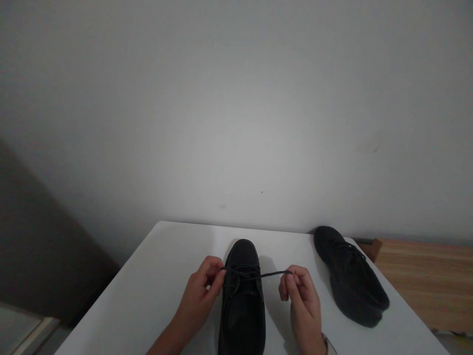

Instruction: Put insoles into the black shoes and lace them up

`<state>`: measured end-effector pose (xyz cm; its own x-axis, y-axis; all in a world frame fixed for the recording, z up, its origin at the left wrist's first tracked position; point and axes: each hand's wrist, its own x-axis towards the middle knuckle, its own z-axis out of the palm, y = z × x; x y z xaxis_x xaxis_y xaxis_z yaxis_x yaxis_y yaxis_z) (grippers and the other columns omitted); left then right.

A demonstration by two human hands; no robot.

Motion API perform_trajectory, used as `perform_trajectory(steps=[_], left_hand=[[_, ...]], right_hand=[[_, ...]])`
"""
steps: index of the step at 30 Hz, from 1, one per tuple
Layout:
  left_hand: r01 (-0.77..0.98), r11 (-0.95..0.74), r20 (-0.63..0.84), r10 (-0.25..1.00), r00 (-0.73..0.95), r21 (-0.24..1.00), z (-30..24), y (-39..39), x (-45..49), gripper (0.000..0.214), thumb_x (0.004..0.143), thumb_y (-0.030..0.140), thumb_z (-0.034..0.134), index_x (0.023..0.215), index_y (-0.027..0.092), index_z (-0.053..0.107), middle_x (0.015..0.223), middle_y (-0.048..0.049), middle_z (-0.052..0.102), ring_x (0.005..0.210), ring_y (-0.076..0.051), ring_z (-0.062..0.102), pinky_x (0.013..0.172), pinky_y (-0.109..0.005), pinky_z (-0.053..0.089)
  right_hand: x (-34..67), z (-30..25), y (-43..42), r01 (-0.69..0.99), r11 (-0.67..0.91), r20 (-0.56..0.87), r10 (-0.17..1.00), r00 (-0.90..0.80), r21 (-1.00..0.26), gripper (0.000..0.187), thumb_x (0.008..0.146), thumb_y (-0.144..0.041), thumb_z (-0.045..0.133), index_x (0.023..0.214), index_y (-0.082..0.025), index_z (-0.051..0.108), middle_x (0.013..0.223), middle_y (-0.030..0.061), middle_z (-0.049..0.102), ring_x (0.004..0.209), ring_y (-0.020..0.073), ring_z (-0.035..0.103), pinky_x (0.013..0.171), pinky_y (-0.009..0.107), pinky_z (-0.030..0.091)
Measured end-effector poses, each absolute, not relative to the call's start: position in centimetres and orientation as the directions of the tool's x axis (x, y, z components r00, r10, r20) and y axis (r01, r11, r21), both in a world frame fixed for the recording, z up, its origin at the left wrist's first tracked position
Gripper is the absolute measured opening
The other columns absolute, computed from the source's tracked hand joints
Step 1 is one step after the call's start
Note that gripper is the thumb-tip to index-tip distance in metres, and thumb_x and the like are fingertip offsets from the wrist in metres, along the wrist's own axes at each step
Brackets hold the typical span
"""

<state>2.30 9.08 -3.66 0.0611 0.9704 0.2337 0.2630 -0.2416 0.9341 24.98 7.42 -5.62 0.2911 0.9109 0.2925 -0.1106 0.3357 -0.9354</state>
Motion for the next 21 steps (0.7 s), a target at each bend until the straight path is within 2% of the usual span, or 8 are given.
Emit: perform_trajectory(steps=[3,6,8,21], left_hand=[[0.263,-0.245,0.243,0.969,0.042,0.933,-3.58,9.08,2.28,0.016,0.094,0.036,0.054,0.086,0.022,0.056,0.068,0.0045,0.054,0.061,-0.014,0.055,0.056,-0.022,0.043],[0.184,-0.230,0.223,0.973,0.059,0.955,-3.28,9.03,2.39,0.017,0.095,0.038,0.053,0.088,0.022,0.055,0.077,0.0000,0.065,0.071,-0.017,0.062,0.064,-0.026,0.049],[0.127,-0.229,0.220,0.972,0.084,0.965,-3.05,8.95,2.49,0.019,0.097,0.040,0.051,0.090,0.022,0.053,0.076,-0.0004,0.067,0.073,-0.017,0.063,0.070,-0.028,0.050],[0.002,-0.175,0.174,0.981,0.082,0.985,-2.99,8.80,2.87,0.033,0.096,0.054,0.051,0.089,0.021,0.052,0.061,0.0070,0.047,0.058,-0.012,0.046,0.057,-0.024,0.039]], right_hand=[[24.87,-5.59,7.41,-0.100,0.322,0.280,0.912,0.299,-0.941,0.025,0.096,-0.046,0.059,0.090,-0.022,0.057,0.062,-0.0048,0.048,0.054,0.0123,0.044,0.050,0.024,0.038],[24.79,-5.60,7.45,-0.088,0.314,0.275,0.913,0.302,-0.945,0.027,0.095,-0.047,0.060,0.089,-0.022,0.058,0.060,-0.0051,0.047,0.053,0.0124,0.043,0.049,0.024,0.037],[24.75,-5.62,7.44,-0.080,0.308,0.272,0.914,0.302,-0.948,0.027,0.094,-0.048,0.061,0.089,-0.022,0.058,0.059,-0.0053,0.047,0.052,0.0128,0.043,0.049,0.024,0.037],[24.88,-5.89,7.31,-0.063,0.291,0.264,0.926,0.268,-0.955,0.027,0.095,-0.048,0.060,0.091,-0.022,0.059,0.060,-0.0048,0.048,0.054,0.0128,0.044,0.051,0.024,0.038]])
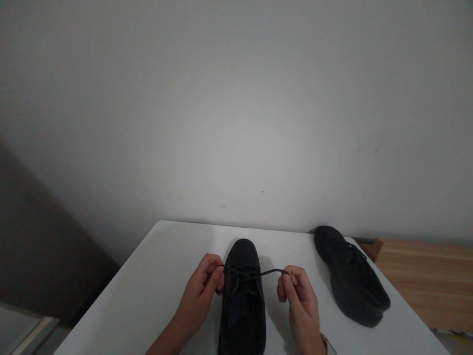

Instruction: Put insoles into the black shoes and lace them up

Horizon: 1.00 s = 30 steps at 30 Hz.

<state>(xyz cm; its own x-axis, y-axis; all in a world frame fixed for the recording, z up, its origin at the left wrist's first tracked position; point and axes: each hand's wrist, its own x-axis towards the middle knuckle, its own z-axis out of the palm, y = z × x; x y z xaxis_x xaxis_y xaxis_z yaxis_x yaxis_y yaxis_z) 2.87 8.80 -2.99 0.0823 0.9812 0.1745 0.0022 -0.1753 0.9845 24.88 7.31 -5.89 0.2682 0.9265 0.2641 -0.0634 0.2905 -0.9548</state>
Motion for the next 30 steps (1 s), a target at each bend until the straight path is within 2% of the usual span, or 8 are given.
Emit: perform_trajectory(steps=[4,7,12,16,19,22,25,30], left_hand=[[-0.020,-0.147,0.147,0.989,0.021,0.989,-3.0,9.2,2.6,0.039,0.091,0.059,0.056,0.089,0.020,0.055,0.058,0.0079,0.044,0.054,-0.011,0.043,0.053,-0.022,0.036],[-0.016,-0.123,0.124,0.992,0.015,0.992,-2.7,9.3,2.2,0.043,0.089,0.062,0.058,0.083,0.019,0.056,0.053,0.0086,0.042,0.050,-0.010,0.039,0.050,-0.021,0.032],[-0.067,-0.078,0.089,0.979,0.181,0.995,-2.7,8.8,2.1,0.050,0.089,0.065,0.056,0.074,0.018,0.055,0.046,0.0087,0.042,0.041,-0.007,0.035,0.046,-0.020,0.027],[0.006,-0.065,0.062,0.970,0.236,0.998,-2.8,8.5,2.3,0.054,0.089,0.069,0.051,0.071,0.018,0.056,0.045,0.0064,0.045,0.040,-0.009,0.039,0.045,-0.020,0.030],[0.122,-0.150,0.131,0.980,0.151,0.981,-2.8,8.7,2.5,0.049,0.094,0.061,0.049,0.076,0.017,0.059,0.048,0.0065,0.045,0.045,-0.010,0.043,0.050,-0.021,0.034],[0.195,-0.194,0.179,0.979,0.093,0.961,-2.8,8.8,2.5,0.038,0.096,0.052,0.050,0.082,0.018,0.062,0.056,0.0051,0.048,0.053,-0.012,0.048,0.054,-0.021,0.037],[0.257,-0.204,0.191,0.979,0.076,0.945,-3.0,8.9,2.5,0.030,0.096,0.045,0.052,0.084,0.019,0.062,0.065,0.0029,0.053,0.060,-0.013,0.052,0.057,-0.022,0.040],[0.305,-0.182,0.159,0.982,0.099,0.935,-3.2,8.9,2.4,0.028,0.096,0.043,0.052,0.085,0.019,0.062,0.069,0.0011,0.057,0.064,-0.015,0.055,0.057,-0.023,0.041]], right_hand=[[24.9,-5.6,7.3,-0.058,0.292,0.268,0.928,0.259,-0.955,0.026,0.096,-0.047,0.059,0.090,-0.022,0.059,0.060,-0.0050,0.047,0.054,0.0126,0.044,0.051,0.023,0.037],[24.9,-5.3,7.1,-0.036,0.316,0.301,0.929,0.214,-0.948,0.028,0.098,-0.045,0.055,0.083,-0.022,0.060,0.061,-0.0037,0.048,0.055,0.0130,0.045,0.053,0.024,0.038],[25.2,-4.8,6.4,0.013,0.373,0.374,0.927,0.025,-0.928,0.041,0.103,-0.045,0.042,0.076,-0.021,0.062,0.065,-0.0002,0.050,0.060,0.0156,0.049,0.058,0.027,0.039],[25.2,-4.3,6.1,0.065,0.413,0.410,0.910,-0.056,-0.908,0.050,0.103,-0.052,0.034,0.075,-0.020,0.061,0.066,0.0010,0.051,0.062,0.0173,0.051,0.059,0.029,0.039],[25.1,-4.5,6.3,0.095,0.420,0.420,0.907,-0.023,-0.902,0.054,0.102,-0.056,0.033,0.069,-0.020,0.058,0.063,0.0007,0.051,0.060,0.0171,0.050,0.058,0.029,0.037],[25.2,-5.0,6.7,0.093,0.363,0.371,0.924,0.092,-0.927,0.057,0.101,-0.057,0.035,0.062,-0.021,0.054,0.059,0.0000,0.049,0.057,0.0163,0.047,0.056,0.029,0.036],[25.5,-5.5,7.2,0.098,0.272,0.287,0.937,0.197,-0.957,0.058,0.100,-0.058,0.038,0.058,-0.021,0.052,0.056,-0.0007,0.047,0.055,0.0159,0.045,0.056,0.029,0.035],[25.5,-5.2,7.5,0.120,0.231,0.253,0.942,0.222,-0.966,0.056,0.097,-0.060,0.044,0.059,-0.021,0.054,0.056,-0.0010,0.046,0.056,0.0160,0.044,0.056,0.029,0.035]])
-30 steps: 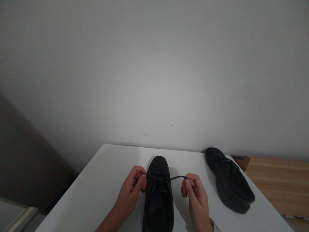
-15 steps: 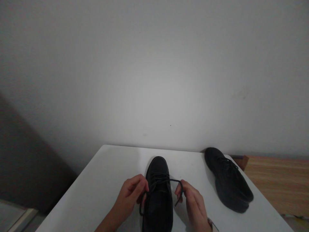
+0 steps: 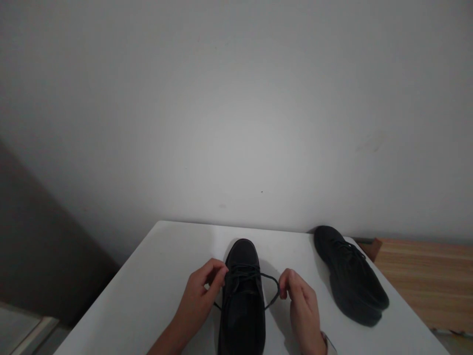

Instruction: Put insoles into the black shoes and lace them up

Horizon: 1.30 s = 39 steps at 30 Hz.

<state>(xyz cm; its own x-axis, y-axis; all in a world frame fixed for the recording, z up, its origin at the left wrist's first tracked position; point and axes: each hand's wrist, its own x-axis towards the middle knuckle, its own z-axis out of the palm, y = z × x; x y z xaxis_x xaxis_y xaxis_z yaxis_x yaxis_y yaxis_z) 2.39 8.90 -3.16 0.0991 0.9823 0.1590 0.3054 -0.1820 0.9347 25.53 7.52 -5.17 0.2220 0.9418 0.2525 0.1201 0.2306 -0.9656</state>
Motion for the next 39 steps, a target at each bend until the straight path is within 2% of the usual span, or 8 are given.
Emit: perform_trajectory(steps=[6,10,13,16,23,27,33,39], left_hand=[[0.311,-0.174,0.129,0.979,0.157,0.934,-3.2,8.9,2.6,0.025,0.095,0.041,0.052,0.090,0.019,0.063,0.063,0.0029,0.055,0.059,-0.014,0.053,0.052,-0.022,0.038],[0.324,-0.173,0.120,0.977,0.177,0.930,-3.2,8.8,2.6,0.021,0.092,0.037,0.054,0.091,0.019,0.064,0.064,0.0027,0.054,0.059,-0.014,0.052,0.052,-0.022,0.039],[0.322,-0.173,0.120,0.976,0.179,0.931,-3.2,8.8,2.6,0.021,0.091,0.037,0.054,0.089,0.019,0.065,0.064,0.0026,0.053,0.059,-0.014,0.052,0.051,-0.021,0.039],[0.318,-0.177,0.124,0.976,0.180,0.931,-3.1,8.8,2.6,0.022,0.090,0.037,0.055,0.089,0.018,0.066,0.062,0.0031,0.052,0.058,-0.014,0.051,0.051,-0.021,0.038],[0.353,-0.203,0.155,0.975,0.161,0.913,-3.1,9.0,2.6,0.024,0.088,0.036,0.057,0.093,0.018,0.073,0.066,0.0003,0.059,0.061,-0.015,0.056,0.057,-0.023,0.043],[0.370,-0.255,0.209,0.965,0.161,0.893,-3.3,9.2,2.4,0.021,0.087,0.033,0.059,0.087,0.019,0.075,0.074,-0.0037,0.068,0.068,-0.018,0.061,0.066,-0.026,0.047],[0.374,-0.281,0.238,0.958,0.157,0.884,-3.4,9.2,2.3,0.018,0.087,0.031,0.061,0.083,0.019,0.074,0.075,-0.0038,0.069,0.070,-0.018,0.063,0.067,-0.027,0.048],[0.362,-0.292,0.252,0.955,0.155,0.885,-2.9,9.1,2.6,0.017,0.086,0.027,0.060,0.079,0.019,0.073,0.073,-0.0031,0.068,0.068,-0.018,0.062,0.066,-0.026,0.048]], right_hand=[[24.8,-4.7,7.5,0.121,0.285,0.304,0.934,0.190,-0.951,0.039,0.097,-0.049,0.053,0.070,-0.022,0.059,0.063,-0.0023,0.048,0.060,0.0158,0.047,0.056,0.026,0.039],[24.7,-5.4,7.9,0.122,0.297,0.311,0.943,0.118,-0.947,0.024,0.095,-0.045,0.058,0.095,-0.024,0.070,0.084,0.0023,0.064,0.076,0.0181,0.059,0.069,0.026,0.048],[24.7,-6.0,8.1,0.104,0.296,0.303,0.950,0.069,-0.950,0.024,0.096,-0.041,0.058,0.108,-0.026,0.071,0.101,0.0054,0.069,0.091,0.0207,0.063,0.081,0.028,0.051],[24.6,-6.1,7.9,0.089,0.311,0.314,0.949,0.028,-0.946,0.023,0.098,-0.037,0.055,0.113,-0.027,0.071,0.098,0.0052,0.069,0.084,0.0194,0.064,0.077,0.028,0.053],[24.5,-5.8,7.9,0.134,0.427,0.430,0.903,-0.011,-0.894,0.018,0.095,-0.029,0.062,0.108,-0.029,0.074,0.108,0.0086,0.069,0.102,0.0230,0.066,0.087,0.031,0.054],[24.4,-5.7,8.0,0.130,0.440,0.444,0.896,-0.002,-0.888,0.015,0.094,-0.029,0.063,0.103,-0.029,0.075,0.100,0.0069,0.070,0.095,0.0215,0.067,0.081,0.028,0.054],[24.2,-5.1,7.8,0.106,0.415,0.417,0.909,-0.008,-0.903,0.015,0.093,-0.029,0.064,0.082,-0.024,0.073,0.081,0.0033,0.067,0.079,0.0196,0.065,0.071,0.027,0.051],[24.3,-4.9,7.7,0.118,0.384,0.386,0.923,-0.008,-0.916,0.018,0.092,-0.032,0.065,0.077,-0.023,0.071,0.080,0.0041,0.066,0.077,0.0207,0.064,0.070,0.028,0.050]])
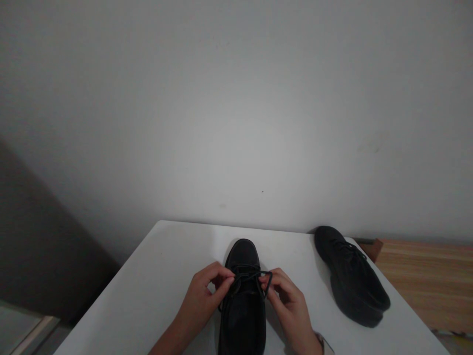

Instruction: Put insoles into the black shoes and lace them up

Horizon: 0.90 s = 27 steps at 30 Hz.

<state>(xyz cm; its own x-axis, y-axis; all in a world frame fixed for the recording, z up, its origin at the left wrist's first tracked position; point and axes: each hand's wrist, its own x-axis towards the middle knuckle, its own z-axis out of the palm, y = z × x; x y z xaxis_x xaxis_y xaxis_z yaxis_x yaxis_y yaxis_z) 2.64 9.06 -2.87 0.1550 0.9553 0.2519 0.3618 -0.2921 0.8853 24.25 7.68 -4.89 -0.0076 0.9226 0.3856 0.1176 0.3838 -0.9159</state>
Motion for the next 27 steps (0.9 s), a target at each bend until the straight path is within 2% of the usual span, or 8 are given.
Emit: perform_trajectory(steps=[4,9,15,22,27], left_hand=[[0.369,-0.300,0.259,0.953,0.156,0.880,-2.8,9.1,2.8,0.014,0.085,0.024,0.060,0.078,0.018,0.071,0.071,-0.0018,0.065,0.066,-0.016,0.061,0.064,-0.025,0.047],[0.389,-0.304,0.255,0.951,0.173,0.870,-2.9,9.0,2.9,0.013,0.085,0.021,0.057,0.078,0.019,0.068,0.072,-0.0010,0.063,0.067,-0.016,0.060,0.065,-0.025,0.046],[0.398,-0.299,0.249,0.953,0.173,0.867,-3.1,9.0,3.0,0.012,0.086,0.021,0.055,0.079,0.020,0.065,0.074,-0.0004,0.062,0.069,-0.016,0.059,0.067,-0.025,0.046],[0.362,-0.275,0.236,0.960,0.150,0.891,-3.1,9.1,3.2,0.012,0.085,0.022,0.056,0.078,0.020,0.066,0.073,-0.0010,0.063,0.069,-0.017,0.060,0.066,-0.026,0.047],[0.319,-0.244,0.203,0.967,0.155,0.916,-3.0,9.1,2.9,0.015,0.086,0.030,0.061,0.083,0.020,0.073,0.079,-0.0038,0.069,0.076,-0.020,0.065,0.072,-0.028,0.049]], right_hand=[[24.1,-5.4,7.7,0.115,0.355,0.358,0.934,0.004,-0.928,0.022,0.091,-0.037,0.065,0.076,-0.022,0.068,0.077,0.0041,0.064,0.074,0.0208,0.062,0.068,0.029,0.050],[24.0,-6.1,7.7,0.098,0.257,0.260,0.965,0.028,-0.962,0.023,0.090,-0.043,0.064,0.089,-0.020,0.068,0.078,0.0050,0.064,0.071,0.0205,0.060,0.063,0.029,0.050],[24.0,-5.7,7.9,0.163,0.266,0.275,0.961,0.037,-0.950,0.030,0.089,-0.042,0.064,0.069,-0.020,0.061,0.071,0.0030,0.063,0.068,0.0183,0.058,0.061,0.026,0.047],[23.7,-6.0,7.9,0.085,0.210,0.216,0.974,0.065,-0.974,0.028,0.086,-0.047,0.067,0.084,-0.019,0.072,0.073,0.0037,0.063,0.067,0.0192,0.058,0.057,0.026,0.049],[23.7,-6.0,8.0,0.108,0.209,0.215,0.976,0.048,-0.972,0.030,0.087,-0.047,0.066,0.076,-0.019,0.069,0.070,0.0020,0.058,0.066,0.0185,0.055,0.059,0.027,0.047]])
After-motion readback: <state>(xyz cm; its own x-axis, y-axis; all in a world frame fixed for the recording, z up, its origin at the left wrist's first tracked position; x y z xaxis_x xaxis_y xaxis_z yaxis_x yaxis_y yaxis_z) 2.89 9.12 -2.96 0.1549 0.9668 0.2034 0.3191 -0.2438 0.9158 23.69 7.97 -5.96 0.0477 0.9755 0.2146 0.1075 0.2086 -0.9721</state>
